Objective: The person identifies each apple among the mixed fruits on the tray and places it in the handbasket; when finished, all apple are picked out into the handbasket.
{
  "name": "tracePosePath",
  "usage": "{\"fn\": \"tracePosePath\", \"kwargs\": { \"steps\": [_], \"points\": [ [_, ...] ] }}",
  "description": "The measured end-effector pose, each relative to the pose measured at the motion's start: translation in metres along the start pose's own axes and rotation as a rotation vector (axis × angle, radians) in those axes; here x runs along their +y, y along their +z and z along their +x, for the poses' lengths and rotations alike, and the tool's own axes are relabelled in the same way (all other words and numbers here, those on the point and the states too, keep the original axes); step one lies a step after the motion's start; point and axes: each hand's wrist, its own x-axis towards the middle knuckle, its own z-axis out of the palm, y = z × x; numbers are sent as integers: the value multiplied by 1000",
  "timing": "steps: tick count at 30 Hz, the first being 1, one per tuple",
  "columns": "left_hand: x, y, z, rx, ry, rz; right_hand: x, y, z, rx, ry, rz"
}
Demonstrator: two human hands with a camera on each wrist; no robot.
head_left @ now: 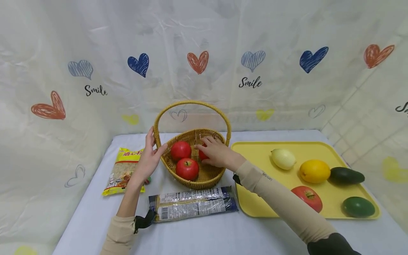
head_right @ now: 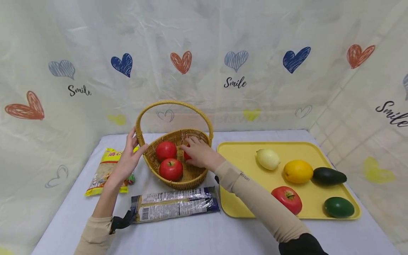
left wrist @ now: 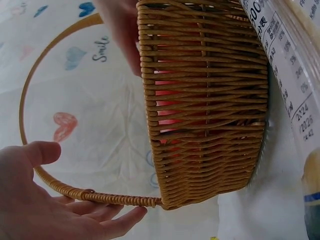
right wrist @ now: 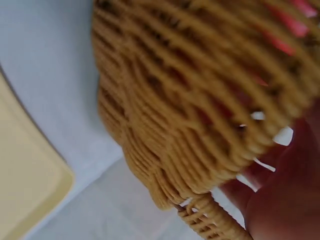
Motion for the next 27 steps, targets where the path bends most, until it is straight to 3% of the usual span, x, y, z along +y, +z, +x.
{"fn": "tracePosePath", "kwargs": {
  "steps": [6,12,22,27],
  "points": [
    [-2,0,-1,4,2,-2,-4,-8,-30,105,-68,123],
    [0,2,2,-6,15,-20,2,-10,-83,184,-80,218],
    [0,1,1,-5,21,-23,21,15,-166,263,84,239],
    [0,2,2,-13,20,-24,37,19,-204,316,185,201]
  ]
}}
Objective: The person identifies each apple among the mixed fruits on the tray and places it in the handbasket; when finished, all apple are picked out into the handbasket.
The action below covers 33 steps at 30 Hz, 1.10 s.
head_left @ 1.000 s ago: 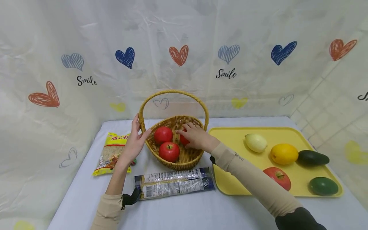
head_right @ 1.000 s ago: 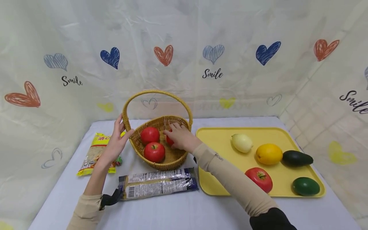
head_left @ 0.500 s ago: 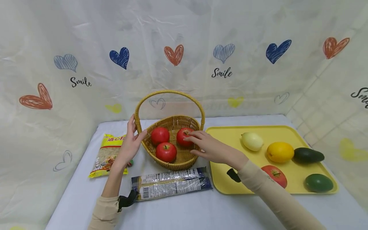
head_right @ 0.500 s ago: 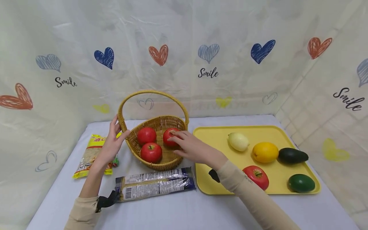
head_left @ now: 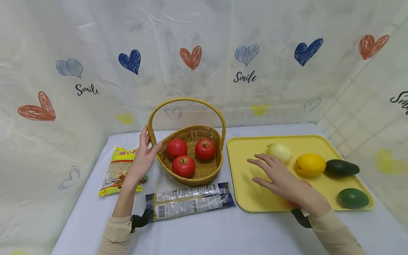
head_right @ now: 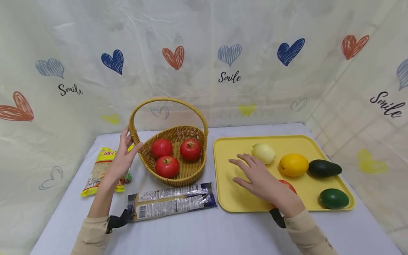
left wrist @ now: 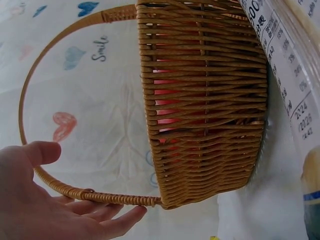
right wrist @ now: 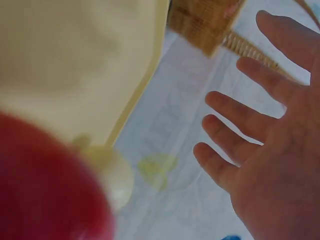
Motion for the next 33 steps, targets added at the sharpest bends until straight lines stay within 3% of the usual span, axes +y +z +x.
{"fn": "tracePosePath", "kwargs": {
  "steps": [9,19,33],
  "points": [
    [1,0,-1,-1,-11,5,32,-6,-35,45,144,-70],
    [-1,2,-1,-4,-21,8,44,3,-67,31,249,-92],
    [2,0,-1,-5,-8,11,45,1,-79,-107,405,-34]
  ]
}}
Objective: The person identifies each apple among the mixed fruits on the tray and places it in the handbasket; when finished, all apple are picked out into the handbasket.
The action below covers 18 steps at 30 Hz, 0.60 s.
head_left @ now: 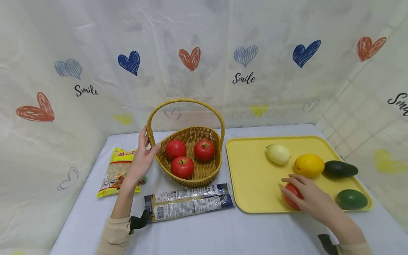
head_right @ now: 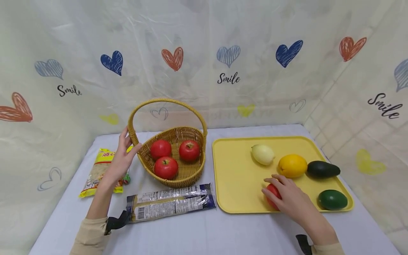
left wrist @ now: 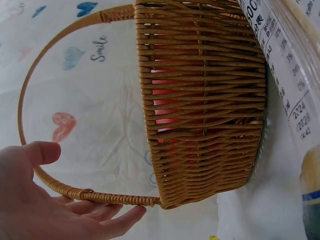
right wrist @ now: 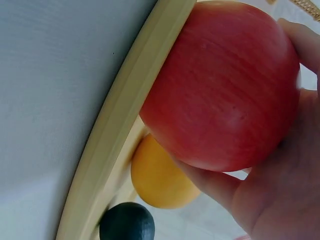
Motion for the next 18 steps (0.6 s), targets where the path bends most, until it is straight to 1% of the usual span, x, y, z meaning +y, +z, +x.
{"fn": "tracePosePath", "kwargs": {
  "steps": [3,11,18],
  "points": [
    [-1,0,0,2,4,-2,1,1,-2,-13,14,-3],
    [-2,1,-1,1,5,-9,2,2,-3,2,17,2],
    [-2,0,-1,2,6,1,-6,1,1,-11,32,20]
  ]
}}
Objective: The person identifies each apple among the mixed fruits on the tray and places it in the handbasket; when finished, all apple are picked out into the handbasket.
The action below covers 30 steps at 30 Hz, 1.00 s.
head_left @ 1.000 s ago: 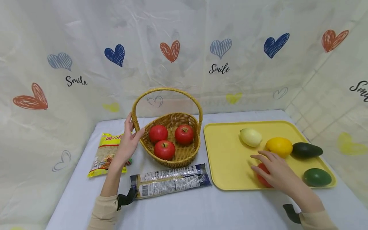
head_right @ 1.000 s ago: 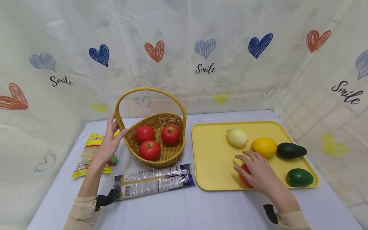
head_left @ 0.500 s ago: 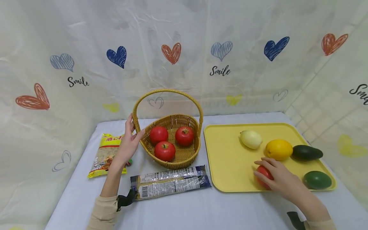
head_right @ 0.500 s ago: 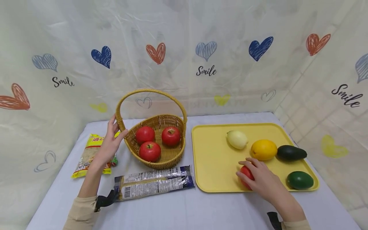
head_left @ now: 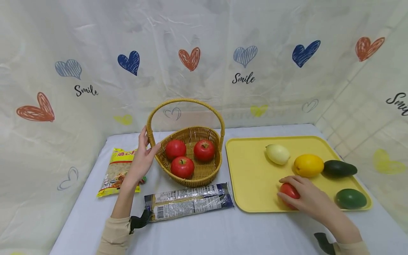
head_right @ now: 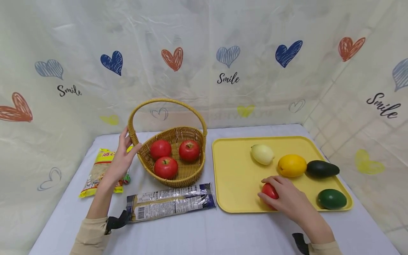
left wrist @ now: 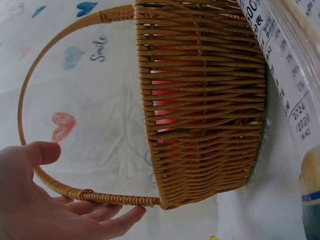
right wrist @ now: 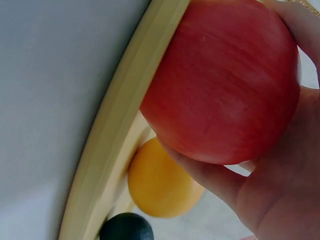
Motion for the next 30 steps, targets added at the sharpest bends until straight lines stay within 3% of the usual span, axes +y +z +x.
{"fn": "tracePosePath", "kwargs": {
  "steps": [10,30],
  "points": [
    [-2,1,1,-3,-2,0,-21,-1,8,-66,-76,55],
    [-1,-2,1,-9,5,-21,-116,-10,46,-110,-364,211]
  ]
}}
